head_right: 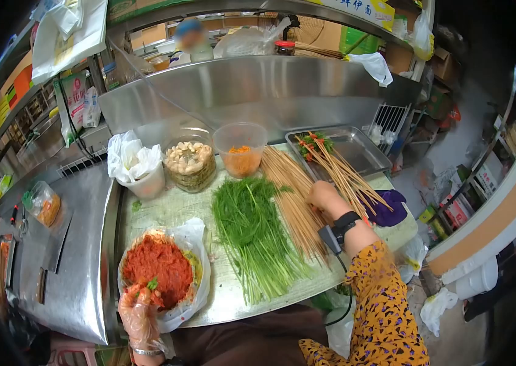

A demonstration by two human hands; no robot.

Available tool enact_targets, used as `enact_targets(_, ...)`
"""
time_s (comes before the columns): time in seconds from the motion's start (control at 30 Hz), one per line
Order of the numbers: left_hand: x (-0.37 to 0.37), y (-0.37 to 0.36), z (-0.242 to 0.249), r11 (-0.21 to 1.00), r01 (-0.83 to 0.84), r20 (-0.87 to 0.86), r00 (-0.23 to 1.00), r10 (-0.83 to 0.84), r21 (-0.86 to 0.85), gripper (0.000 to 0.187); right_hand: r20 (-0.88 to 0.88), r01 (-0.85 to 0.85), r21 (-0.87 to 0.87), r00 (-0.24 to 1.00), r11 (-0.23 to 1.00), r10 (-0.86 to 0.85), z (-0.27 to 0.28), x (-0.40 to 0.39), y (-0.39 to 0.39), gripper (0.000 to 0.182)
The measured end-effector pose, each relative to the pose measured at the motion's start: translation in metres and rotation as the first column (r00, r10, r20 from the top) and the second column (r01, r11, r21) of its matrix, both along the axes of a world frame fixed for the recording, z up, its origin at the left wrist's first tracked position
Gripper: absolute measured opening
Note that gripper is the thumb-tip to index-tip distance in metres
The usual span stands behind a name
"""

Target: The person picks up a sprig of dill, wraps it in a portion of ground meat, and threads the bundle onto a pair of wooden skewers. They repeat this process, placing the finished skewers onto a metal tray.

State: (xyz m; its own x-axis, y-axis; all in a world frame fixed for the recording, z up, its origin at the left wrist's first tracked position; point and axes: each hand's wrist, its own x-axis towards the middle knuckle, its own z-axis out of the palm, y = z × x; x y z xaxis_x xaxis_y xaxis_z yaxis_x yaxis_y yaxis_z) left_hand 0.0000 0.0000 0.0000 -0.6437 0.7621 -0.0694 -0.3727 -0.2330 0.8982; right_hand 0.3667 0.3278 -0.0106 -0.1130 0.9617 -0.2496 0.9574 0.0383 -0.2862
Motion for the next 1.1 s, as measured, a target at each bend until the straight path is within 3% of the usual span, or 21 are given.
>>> enact_targets(0.07, -0.004, 0.000, -0.003, 0.998, 0.054, -0.022, 0.998, -0.054, -0.012, 0.022, -0.209, 0.088, -0.071, 0.973, 0.994, -0.101, 0.000, -0.002, -0.006, 0.017)
enact_targets(0.2, 0.006, 0.004, 0.004, 0.998, 0.062, -0.015, 0.998, -0.062, 0.015, 0.021, -0.348, 0.073, -0.100, 0.932, 0.992, -0.104, -0.005, 0.011, -0.006, 0.015)
enact_targets(0.27, 0.005, 0.003, 0.007, 0.998, 0.056, -0.002, 0.998, -0.056, 0.041, 0.021, -0.671, 0.015, -0.267, 0.714, 0.963, -0.197, -0.005, 0.010, -0.012, 0.012)
enact_targets(0.3, 0.005, 0.004, 0.006, 0.998, 0.052, -0.002, 0.999, -0.052, 0.035, 0.021, -0.670, 0.011, -0.273, 0.715, 0.962, -0.198, 0.000, 0.008, -0.017, 0.012)
enact_targets(0.37, 0.004, 0.005, 0.003, 0.997, 0.043, 0.022, 0.999, -0.045, 0.069, 0.023, -0.892, -0.028, -0.302, 0.361, 0.953, -0.272, 0.016, -0.004, -0.036, 0.010)
enact_targets(0.4, 0.009, 0.010, 0.004, 0.997, -0.048, 0.093, 0.995, 0.042, 0.066, 0.019, -0.886, -0.047, -0.319, 0.370, 0.947, -0.280, 0.022, -0.016, -0.049, 0.010)
enact_targets(0.47, 0.012, 0.014, 0.004, 0.996, -0.044, 0.123, 0.992, 0.034, 0.082, 0.021, -0.979, -0.125, -0.205, 0.046, 0.971, -0.201, 0.033, -0.048, -0.082, 0.013)
enact_targets(0.5, 0.014, 0.015, 0.004, 0.994, -0.052, 0.123, 0.992, 0.040, 0.099, 0.021, -0.974, -0.172, -0.228, 0.052, 0.958, -0.222, 0.038, -0.066, -0.100, 0.013)
enact_targets(0.57, 0.018, 0.021, 0.011, 0.994, -0.075, 0.248, 0.967, 0.052, 0.083, 0.024, -0.986, -0.136, -0.136, -0.079, 0.981, -0.148, 0.042, -0.103, -0.136, 0.013)
enact_targets(0.83, 0.009, 0.018, 0.006, 0.983, -0.026, 0.371, 0.928, -0.044, 0.184, 0.024, -0.965, -0.242, 0.013, -0.256, 0.970, -0.051, 0.018, -0.180, -0.212, 0.013)
enact_targets(0.9, 0.011, 0.016, 0.006, 0.996, -0.038, 0.246, 0.969, 0.018, 0.078, 0.023, -0.971, -0.403, 0.017, -0.225, 0.915, -0.081, 0.019, -0.178, -0.218, 0.012)
enact_targets(0.93, 0.013, 0.016, 0.004, 0.993, -0.052, 0.215, 0.976, 0.028, 0.109, 0.023, -0.964, -0.492, -0.024, -0.221, 0.870, -0.152, 0.022, -0.178, -0.220, 0.014)
enact_targets(0.97, 0.013, 0.015, 0.002, 0.993, -0.041, 0.217, 0.976, 0.016, 0.111, 0.023, -0.964, -0.482, -0.022, -0.221, 0.876, -0.146, 0.023, -0.177, -0.220, 0.014)
enact_targets(1.03, 0.013, 0.010, -0.002, 0.999, -0.014, 0.040, 0.999, 0.012, 0.029, 0.024, -0.988, -0.665, -0.104, -0.017, 0.740, -0.154, 0.026, -0.171, -0.223, 0.015)
enact_targets(1.1, 0.010, 0.005, 0.001, 0.999, 0.008, 0.030, 1.000, -0.009, 0.033, 0.025, -0.993, -0.653, -0.107, 0.030, 0.750, -0.116, 0.036, -0.167, -0.219, 0.022)
